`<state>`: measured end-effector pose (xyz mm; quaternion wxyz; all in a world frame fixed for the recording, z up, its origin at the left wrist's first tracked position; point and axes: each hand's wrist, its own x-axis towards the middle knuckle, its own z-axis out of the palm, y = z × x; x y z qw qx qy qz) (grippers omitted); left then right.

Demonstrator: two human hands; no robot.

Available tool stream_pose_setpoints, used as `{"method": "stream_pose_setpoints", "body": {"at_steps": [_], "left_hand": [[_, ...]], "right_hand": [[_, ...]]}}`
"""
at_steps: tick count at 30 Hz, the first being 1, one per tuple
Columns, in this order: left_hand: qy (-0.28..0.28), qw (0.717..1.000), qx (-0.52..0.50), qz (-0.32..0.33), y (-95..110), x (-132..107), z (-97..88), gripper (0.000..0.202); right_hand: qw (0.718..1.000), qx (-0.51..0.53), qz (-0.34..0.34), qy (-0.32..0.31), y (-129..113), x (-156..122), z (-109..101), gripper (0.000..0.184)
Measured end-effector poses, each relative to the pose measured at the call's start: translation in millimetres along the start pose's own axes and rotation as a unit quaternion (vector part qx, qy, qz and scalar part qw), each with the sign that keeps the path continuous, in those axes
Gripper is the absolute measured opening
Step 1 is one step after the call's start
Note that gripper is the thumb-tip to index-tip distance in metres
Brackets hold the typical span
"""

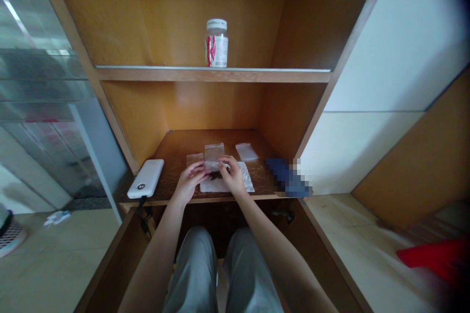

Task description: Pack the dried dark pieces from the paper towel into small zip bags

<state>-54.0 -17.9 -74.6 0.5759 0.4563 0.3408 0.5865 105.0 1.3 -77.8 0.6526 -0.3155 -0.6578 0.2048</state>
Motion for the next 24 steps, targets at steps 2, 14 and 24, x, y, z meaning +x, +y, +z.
{"method": "stream_pose_setpoints", "body": {"at_steps": [2,14,24], "left_hand": [[-0.009,1.0,0.0,0.004,0.3,-0.5,-0.2,0.041],[-0.003,1.0,0.02,0.003,-0.8,0.8,-2.8,0.027],[0.003,1.0,0.02,0.003,0.2,1.2,-1.4,0.023]], "right_hand": [[0.999,-0.008,-0.018,0.031,-0.2,1.3,-0.3,0.018],[0.983,-0.063,0.062,0.163,41.4,33.2,-45.7,0.024],[0.967,-0.216,0.085,0.107,87.5,61.1,-84.8,0.026]]}}
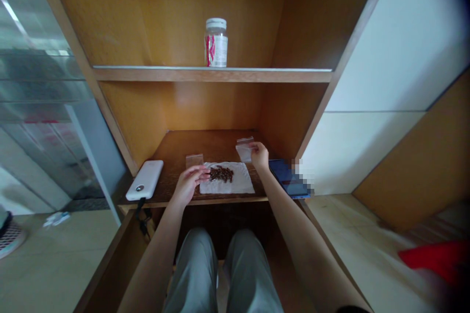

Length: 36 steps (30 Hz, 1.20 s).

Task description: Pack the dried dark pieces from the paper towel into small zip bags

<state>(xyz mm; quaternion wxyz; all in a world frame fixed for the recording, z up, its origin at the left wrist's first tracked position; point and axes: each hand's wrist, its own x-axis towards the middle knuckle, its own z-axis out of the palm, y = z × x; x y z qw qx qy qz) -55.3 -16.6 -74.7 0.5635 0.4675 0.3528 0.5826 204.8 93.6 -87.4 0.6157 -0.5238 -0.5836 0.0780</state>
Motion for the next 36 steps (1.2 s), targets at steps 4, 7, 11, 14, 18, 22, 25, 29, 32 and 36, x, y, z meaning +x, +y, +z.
{"method": "stream_pose_setpoints", "body": {"at_steps": [4,7,11,14,18,22,25,29,32,36], "left_hand": [[0.002,1.0,0.0,0.0,0.5,0.0,0.6,0.023],[0.0,1.0,-0.002,0.003,0.3,0.0,0.4,0.023],[0.001,1.0,-0.001,0.003,0.1,-0.2,-0.4,0.023],[0.001,1.0,-0.002,0.003,0.8,-0.6,0.1,0.023],[0.002,1.0,-0.003,0.002,1.6,-0.8,1.2,0.023],[0.0,1.0,-0.003,0.001,0.3,0.1,0.2,0.023],[-0.002,1.0,-0.003,0.002,-0.1,0.2,-0.6,0.022],[-0.008,1.0,-0.006,0.003,1.9,-1.7,0.4,0.021],[-0.01,1.0,0.002,0.007,2.9,-3.6,1.9,0.016],[-0.017,0.999,0.037,0.009,2.5,-5.4,3.5,0.014]], "right_hand": [[0.999,-0.031,0.018,-0.024,6.4,6.2,3.5,0.029],[0.997,-0.06,0.027,-0.048,8.5,6.7,4.6,0.03],[0.99,-0.114,0.036,-0.079,7.0,3.8,3.5,0.031],[0.977,-0.181,0.047,-0.1,2.2,0.8,1.2,0.033],[0.966,-0.24,0.049,-0.084,-7.4,-2.9,-2.4,0.031],[0.976,-0.212,0.041,-0.031,-18.3,-5.0,-3.3,0.03],[0.994,-0.105,0.04,0.001,-25.3,-7.9,1.9,0.025],[0.991,0.091,0.095,-0.033,-30.8,-19.6,17.3,0.018],[0.971,0.154,0.144,-0.108,-32.1,-32.5,30.0,0.015],[0.966,0.162,0.131,-0.156,-31.4,-46.2,42.1,0.014]]}}
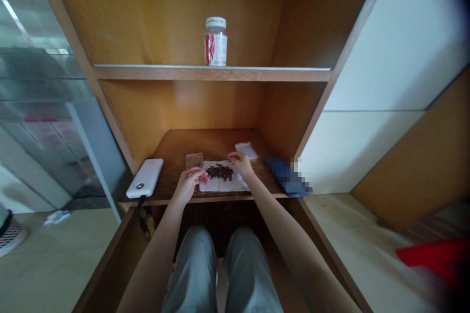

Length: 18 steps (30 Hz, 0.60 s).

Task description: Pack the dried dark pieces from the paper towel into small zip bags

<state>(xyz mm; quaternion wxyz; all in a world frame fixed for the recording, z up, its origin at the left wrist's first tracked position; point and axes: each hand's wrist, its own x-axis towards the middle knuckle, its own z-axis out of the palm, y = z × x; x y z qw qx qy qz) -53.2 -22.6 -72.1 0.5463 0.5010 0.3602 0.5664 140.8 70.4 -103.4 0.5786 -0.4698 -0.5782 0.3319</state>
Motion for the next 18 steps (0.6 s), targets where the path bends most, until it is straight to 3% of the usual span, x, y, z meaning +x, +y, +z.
{"method": "stream_pose_setpoints", "body": {"at_steps": [10,18], "left_hand": [[-0.051,0.989,0.141,0.001,7.8,-5.6,9.9,0.019],[-0.056,0.988,0.147,-0.002,9.4,-6.9,10.8,0.019]], "right_hand": [[0.999,-0.033,0.003,-0.021,1.8,-1.4,6.0,0.013],[0.999,-0.036,-0.012,-0.019,-1.0,-3.4,4.9,0.015]]}}
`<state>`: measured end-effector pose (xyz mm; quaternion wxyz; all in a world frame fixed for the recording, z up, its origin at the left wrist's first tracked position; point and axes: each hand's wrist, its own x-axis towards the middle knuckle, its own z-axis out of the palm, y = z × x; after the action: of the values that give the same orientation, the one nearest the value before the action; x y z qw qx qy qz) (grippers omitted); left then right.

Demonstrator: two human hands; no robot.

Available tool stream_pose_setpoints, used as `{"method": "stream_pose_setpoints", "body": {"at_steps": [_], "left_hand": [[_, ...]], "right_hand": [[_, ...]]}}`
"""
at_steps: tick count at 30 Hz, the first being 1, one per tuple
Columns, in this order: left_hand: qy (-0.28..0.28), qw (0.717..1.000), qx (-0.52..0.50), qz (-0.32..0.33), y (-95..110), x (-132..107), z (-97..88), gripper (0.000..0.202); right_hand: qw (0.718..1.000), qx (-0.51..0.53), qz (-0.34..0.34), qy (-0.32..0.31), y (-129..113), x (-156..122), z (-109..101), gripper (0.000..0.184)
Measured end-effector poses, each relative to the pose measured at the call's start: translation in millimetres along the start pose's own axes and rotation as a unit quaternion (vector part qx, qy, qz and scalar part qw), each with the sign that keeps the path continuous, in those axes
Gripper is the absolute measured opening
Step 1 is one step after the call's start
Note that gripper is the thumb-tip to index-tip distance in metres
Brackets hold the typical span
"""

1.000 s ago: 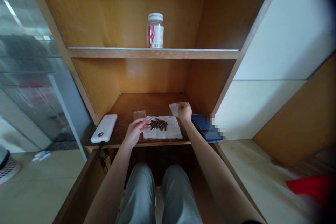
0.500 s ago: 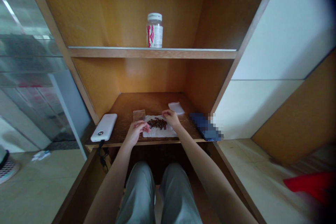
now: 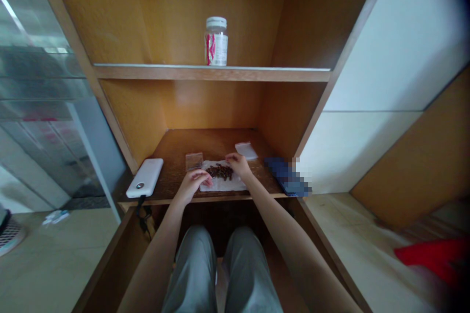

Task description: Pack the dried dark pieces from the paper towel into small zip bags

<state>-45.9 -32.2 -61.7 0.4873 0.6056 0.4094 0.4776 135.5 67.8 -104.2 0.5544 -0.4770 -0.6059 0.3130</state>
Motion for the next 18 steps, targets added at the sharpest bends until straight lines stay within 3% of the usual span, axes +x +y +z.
{"method": "stream_pose_setpoints", "body": {"at_steps": [7,11,14,16,18], "left_hand": [[0.041,0.999,-0.005,0.016,-5.2,1.9,0.5,0.017],[0.157,0.985,0.005,0.071,-15.8,6.8,-1.4,0.013],[0.25,0.957,0.087,0.116,-19.8,12.4,-8.0,0.016],[0.264,0.945,0.154,0.112,-19.8,17.1,-14.6,0.02],[0.244,0.944,0.196,0.108,-19.3,22.7,-21.5,0.024]], "right_hand": [[0.998,-0.041,-0.027,0.034,9.6,-7.7,0.2,0.019],[0.996,-0.078,-0.037,0.02,16.0,-8.4,0.7,0.017],[0.994,-0.092,-0.049,0.015,16.2,-8.9,0.5,0.017],[0.994,-0.09,-0.057,0.014,15.0,-10.1,-0.1,0.018],[0.994,-0.083,-0.062,0.014,13.5,-11.8,-0.7,0.018]]}}
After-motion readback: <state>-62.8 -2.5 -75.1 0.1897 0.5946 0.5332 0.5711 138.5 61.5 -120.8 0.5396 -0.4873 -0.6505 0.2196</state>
